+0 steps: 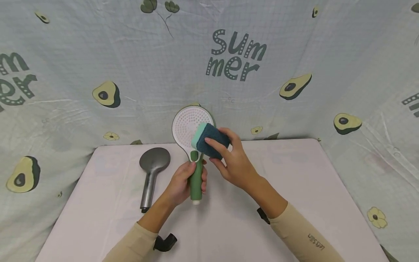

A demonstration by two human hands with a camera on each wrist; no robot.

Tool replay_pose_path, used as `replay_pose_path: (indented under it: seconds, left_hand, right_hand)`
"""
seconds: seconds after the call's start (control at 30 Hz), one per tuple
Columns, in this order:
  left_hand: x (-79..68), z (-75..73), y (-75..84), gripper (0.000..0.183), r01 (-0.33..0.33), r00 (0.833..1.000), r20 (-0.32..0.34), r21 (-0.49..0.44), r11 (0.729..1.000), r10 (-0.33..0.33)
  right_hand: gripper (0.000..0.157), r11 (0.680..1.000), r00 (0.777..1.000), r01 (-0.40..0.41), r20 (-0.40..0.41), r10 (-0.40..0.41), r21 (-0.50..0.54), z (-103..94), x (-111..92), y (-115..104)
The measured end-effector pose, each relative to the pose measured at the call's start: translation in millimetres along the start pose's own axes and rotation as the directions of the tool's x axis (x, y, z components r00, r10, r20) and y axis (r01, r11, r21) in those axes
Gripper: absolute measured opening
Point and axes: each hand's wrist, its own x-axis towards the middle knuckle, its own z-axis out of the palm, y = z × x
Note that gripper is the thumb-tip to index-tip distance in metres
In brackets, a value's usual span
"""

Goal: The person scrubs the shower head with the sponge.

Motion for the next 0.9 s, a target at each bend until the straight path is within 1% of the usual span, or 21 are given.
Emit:
replay_pose_path:
  seconds: [0.07,0.13,0.23,0.33,0.4,0.47,0.53,0.63,0.73,0.9]
  left_hand:
    - [-0.5,-1.9,1.6,0.028,0.004,0.997,0.073,-0.015,1.0,-0.003]
    - [-0.4,-3.3,3.1,0.023,0.007,0.994,0.113,-0.016,1.0,-0.005]
    - [0.2,-4.0,4.4,0.019,0.01,0.992,0.129,-0.013,1.0,-0.008]
    - [0.1,-3.4,4.0,0.019,0.013,0.991,0.136,-0.013,1.0,-0.011]
    - [-0.2,-2.6,2.9,0.02,0.014,0.991,0.136,-0.014,1.0,-0.012]
    - [-0.9,-2.3,2.0,0.02,0.009,0.991,0.135,-0.009,1.0,-0.007]
    - [-1.3,-2.7,0.8,0.02,0.003,0.991,0.132,0.002,1.0,-0.003]
    - [-2.2,-3.6,1.2,0.02,-0.004,0.993,0.117,0.032,0.999,0.0]
    - [-3.3,-4.9,3.6,0.023,-0.01,0.996,0.088,0.063,0.998,0.004]
    - [-4.3,-6.9,6.9,0.036,-0.011,0.999,0.041,0.127,0.992,0.006]
  right_hand:
    - [0.051,1.0,1.0,-0.002,-0.006,0.002,0.005,-4.1,2.9,0.5]
    - [0.054,1.0,1.0,-0.012,-0.02,0.012,0.015,-7.8,6.6,1.5]
    - [0.068,0.998,0.996,-0.061,-0.06,0.062,0.027,-12.5,13.4,3.9]
    - [0.077,0.987,0.983,-0.149,-0.104,0.154,0.062,-16.7,21.2,7.5]
    - [0.077,0.973,0.969,-0.21,-0.114,0.22,0.096,-18.8,25.0,8.7]
    - [0.077,0.957,0.956,-0.261,-0.105,0.274,0.128,-18.8,26.3,7.8]
    - [0.078,0.943,0.947,-0.292,-0.088,0.308,0.161,-16.9,24.3,4.7]
    - [0.08,0.928,0.944,-0.307,-0.059,0.326,0.21,-10.5,16.1,-1.9]
    - [0.083,0.92,0.946,-0.307,-0.024,0.322,0.244,-1.9,5.5,-8.7]
    - [0.086,0.916,0.955,-0.289,0.014,0.297,0.278,10.8,-11.0,-15.5]
